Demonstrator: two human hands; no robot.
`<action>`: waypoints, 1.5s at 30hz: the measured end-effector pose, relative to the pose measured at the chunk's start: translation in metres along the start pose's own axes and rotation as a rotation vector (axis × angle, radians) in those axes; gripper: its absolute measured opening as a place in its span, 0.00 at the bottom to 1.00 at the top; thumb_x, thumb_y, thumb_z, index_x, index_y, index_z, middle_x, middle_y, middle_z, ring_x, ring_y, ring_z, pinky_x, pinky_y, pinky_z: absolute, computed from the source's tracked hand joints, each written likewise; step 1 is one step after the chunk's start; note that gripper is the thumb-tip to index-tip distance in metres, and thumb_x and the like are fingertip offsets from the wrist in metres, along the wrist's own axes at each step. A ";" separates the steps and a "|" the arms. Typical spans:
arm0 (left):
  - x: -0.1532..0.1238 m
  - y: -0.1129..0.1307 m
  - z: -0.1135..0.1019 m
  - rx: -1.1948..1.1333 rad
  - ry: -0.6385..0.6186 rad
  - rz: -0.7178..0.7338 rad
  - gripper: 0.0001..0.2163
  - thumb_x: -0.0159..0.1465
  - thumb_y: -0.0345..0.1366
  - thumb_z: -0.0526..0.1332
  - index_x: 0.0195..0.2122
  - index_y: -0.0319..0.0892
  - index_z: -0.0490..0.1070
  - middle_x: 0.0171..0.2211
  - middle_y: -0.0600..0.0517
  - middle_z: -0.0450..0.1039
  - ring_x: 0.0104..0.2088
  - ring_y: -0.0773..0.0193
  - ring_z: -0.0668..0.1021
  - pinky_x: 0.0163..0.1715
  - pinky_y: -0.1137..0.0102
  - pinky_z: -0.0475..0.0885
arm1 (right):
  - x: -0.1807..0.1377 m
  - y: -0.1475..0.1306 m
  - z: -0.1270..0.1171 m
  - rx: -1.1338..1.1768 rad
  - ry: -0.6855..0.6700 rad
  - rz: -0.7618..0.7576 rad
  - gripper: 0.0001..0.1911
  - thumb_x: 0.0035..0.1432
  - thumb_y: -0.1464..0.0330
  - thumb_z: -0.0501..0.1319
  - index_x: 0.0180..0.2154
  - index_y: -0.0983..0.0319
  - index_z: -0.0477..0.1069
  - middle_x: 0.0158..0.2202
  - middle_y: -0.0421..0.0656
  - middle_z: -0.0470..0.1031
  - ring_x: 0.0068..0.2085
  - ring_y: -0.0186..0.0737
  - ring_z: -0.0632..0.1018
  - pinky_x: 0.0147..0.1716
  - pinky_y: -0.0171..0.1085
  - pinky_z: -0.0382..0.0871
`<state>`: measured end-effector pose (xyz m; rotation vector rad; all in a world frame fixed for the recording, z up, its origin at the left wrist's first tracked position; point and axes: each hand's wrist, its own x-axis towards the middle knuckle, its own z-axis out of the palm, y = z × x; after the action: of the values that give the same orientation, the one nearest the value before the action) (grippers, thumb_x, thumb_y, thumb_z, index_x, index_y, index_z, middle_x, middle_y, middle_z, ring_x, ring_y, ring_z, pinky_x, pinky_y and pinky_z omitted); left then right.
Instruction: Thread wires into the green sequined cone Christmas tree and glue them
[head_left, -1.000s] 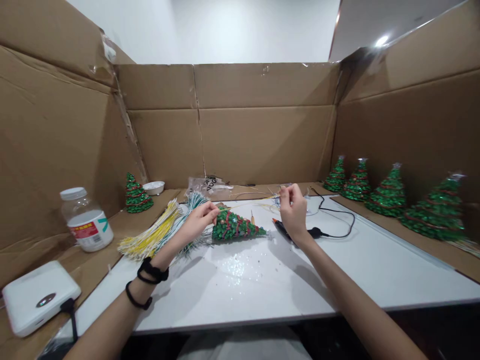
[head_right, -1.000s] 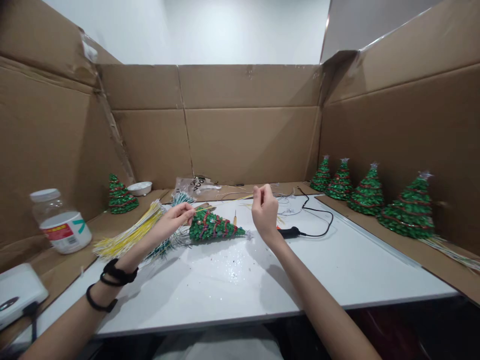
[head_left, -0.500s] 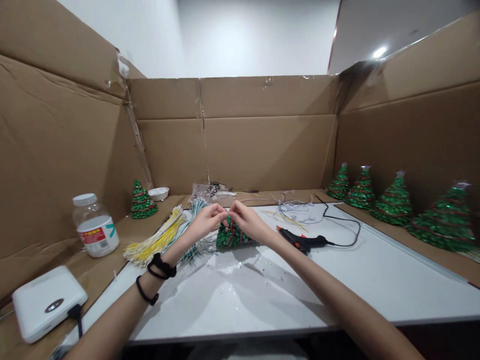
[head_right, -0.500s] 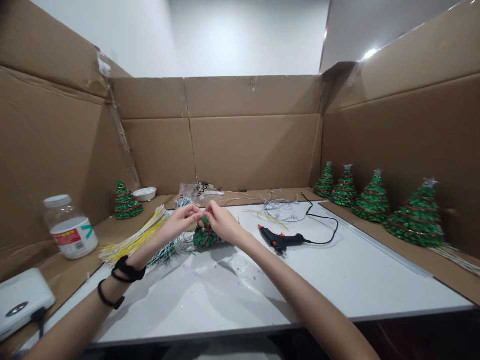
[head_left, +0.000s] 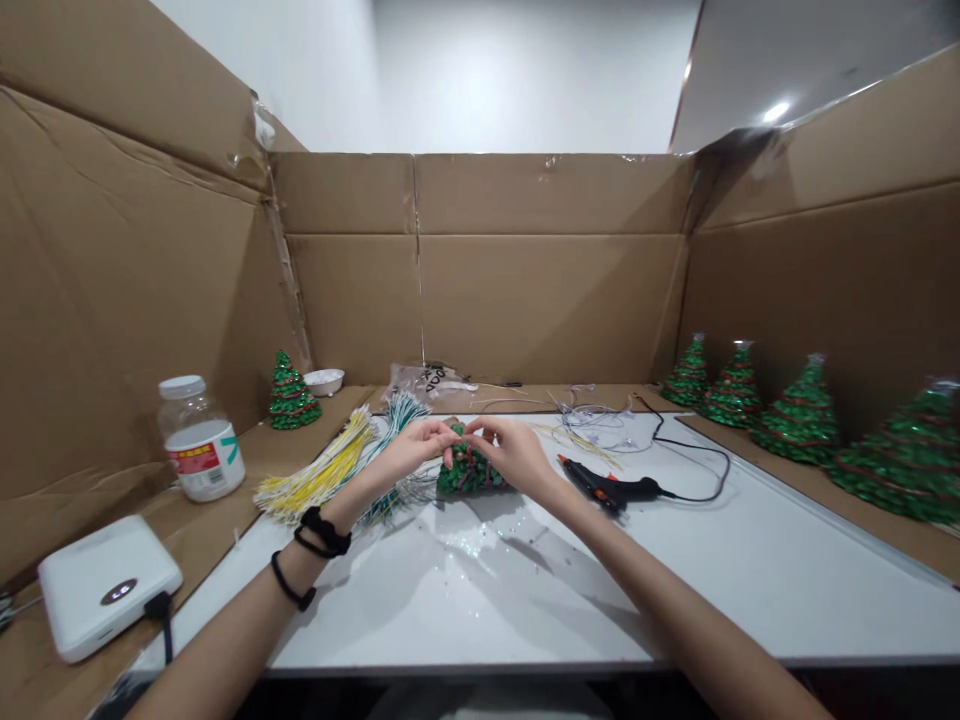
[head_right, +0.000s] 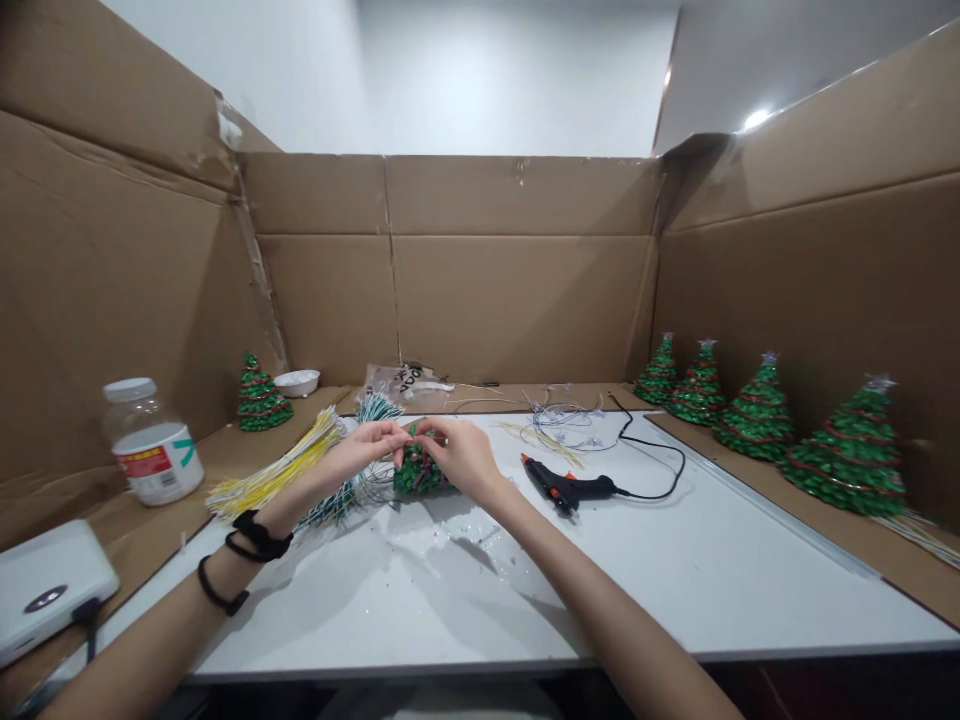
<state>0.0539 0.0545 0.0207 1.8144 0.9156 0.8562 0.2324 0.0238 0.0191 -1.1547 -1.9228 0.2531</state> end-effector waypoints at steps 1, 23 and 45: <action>0.001 -0.001 0.000 -0.017 0.032 -0.020 0.15 0.55 0.48 0.60 0.27 0.40 0.66 0.18 0.55 0.68 0.21 0.70 0.66 0.23 0.74 0.57 | 0.000 0.001 -0.002 -0.011 -0.005 0.010 0.09 0.55 0.65 0.57 0.32 0.58 0.75 0.22 0.37 0.73 0.24 0.33 0.69 0.26 0.31 0.55; -0.009 -0.008 0.005 -0.195 -0.065 -0.300 0.12 0.52 0.45 0.63 0.29 0.41 0.72 0.18 0.59 0.52 0.20 0.71 0.52 0.19 0.71 0.43 | -0.003 0.009 0.005 -0.115 -0.066 0.093 0.10 0.54 0.68 0.55 0.31 0.60 0.76 0.27 0.41 0.78 0.27 0.37 0.73 0.26 0.32 0.56; -0.008 -0.014 0.006 -0.216 -0.148 -0.291 0.14 0.48 0.45 0.66 0.30 0.40 0.71 0.20 0.58 0.56 0.20 0.73 0.54 0.20 0.72 0.43 | -0.008 -0.002 -0.006 -0.474 -0.147 -0.183 0.12 0.57 0.74 0.55 0.22 0.61 0.67 0.23 0.42 0.71 0.29 0.37 0.66 0.25 0.34 0.48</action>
<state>0.0515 0.0500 0.0045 1.4926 0.9257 0.6037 0.2373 0.0154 0.0191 -1.2732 -2.2767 -0.2380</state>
